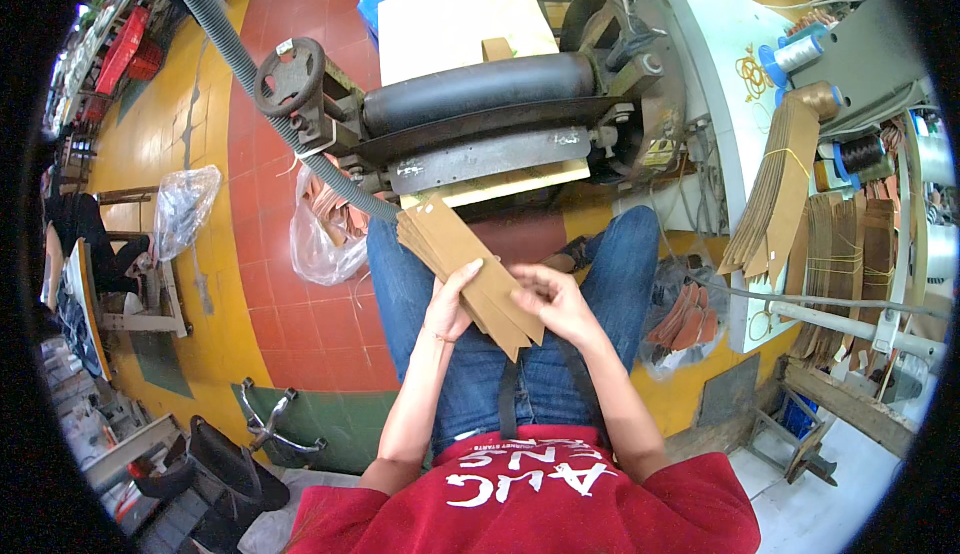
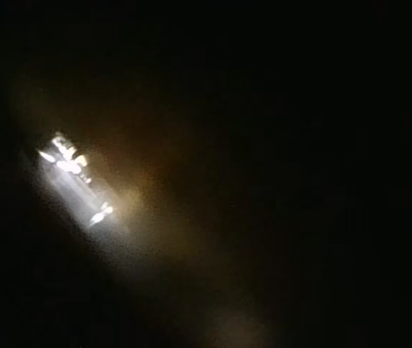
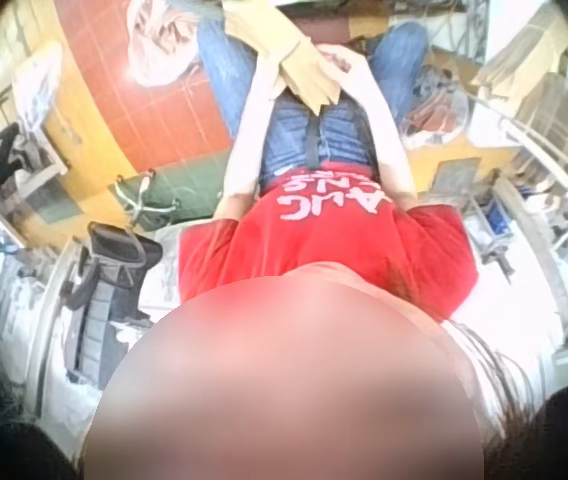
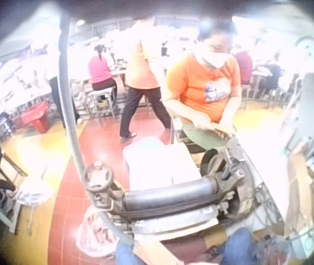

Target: The person sits at a workstation and repeatedly feeds flat cardboard pieces through a roller machine. They handle the pieces one at a time, aligning them before insertion and stacking the processed pieces on their lap.

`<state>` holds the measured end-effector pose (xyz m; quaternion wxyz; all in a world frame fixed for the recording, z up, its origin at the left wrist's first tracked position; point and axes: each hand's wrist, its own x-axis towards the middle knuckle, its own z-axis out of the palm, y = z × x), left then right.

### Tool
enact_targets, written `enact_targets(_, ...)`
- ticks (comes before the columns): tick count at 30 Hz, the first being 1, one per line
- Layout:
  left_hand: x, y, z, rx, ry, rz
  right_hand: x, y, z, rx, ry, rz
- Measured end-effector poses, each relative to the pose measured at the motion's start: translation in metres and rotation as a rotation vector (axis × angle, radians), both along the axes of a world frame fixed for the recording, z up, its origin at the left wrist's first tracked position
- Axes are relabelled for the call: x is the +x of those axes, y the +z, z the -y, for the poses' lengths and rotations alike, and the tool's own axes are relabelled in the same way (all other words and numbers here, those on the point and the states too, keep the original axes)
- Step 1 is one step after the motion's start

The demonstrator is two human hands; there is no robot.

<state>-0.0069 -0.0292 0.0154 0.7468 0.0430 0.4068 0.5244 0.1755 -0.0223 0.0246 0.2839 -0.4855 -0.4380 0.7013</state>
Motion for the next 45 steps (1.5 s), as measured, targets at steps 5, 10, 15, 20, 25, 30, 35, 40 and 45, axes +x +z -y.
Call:
enact_targets(5,0.004,0.0,-0.005,-0.031,0.074,0.049,-0.005,0.013,0.011,0.089,-0.234,0.211)
enact_targets(10,0.003,-0.006,-0.004,0.066,0.078,0.237,0.001,-0.012,-0.019,0.021,-0.397,0.013)
enact_targets(15,0.001,-0.011,0.004,0.079,0.048,0.205,0.0,-0.036,-0.046,-0.147,-0.493,0.021)
enact_targets(20,0.005,-0.012,0.009,-0.038,0.052,0.122,-0.023,-0.042,-0.094,-0.093,-0.564,-0.095)
enact_targets(25,0.015,-0.006,0.01,-0.1,0.108,0.035,-0.03,-0.05,-0.098,-0.188,-0.697,-0.224)
enact_targets(30,0.012,-0.004,0.003,-0.054,0.038,0.032,-0.015,-0.032,-0.022,-0.385,-0.41,-0.166)
enact_targets(35,0.008,-0.004,-0.006,-0.008,-0.029,-0.04,0.006,0.003,0.012,-0.122,-0.061,-0.059)
enact_targets(40,0.015,-0.002,-0.01,-0.023,0.067,-0.057,0.01,0.013,0.013,-0.035,-0.085,0.131)
enact_targets(45,0.013,-0.01,-0.007,-0.02,0.048,0.072,0.007,-0.005,-0.013,-0.053,-0.306,0.08)
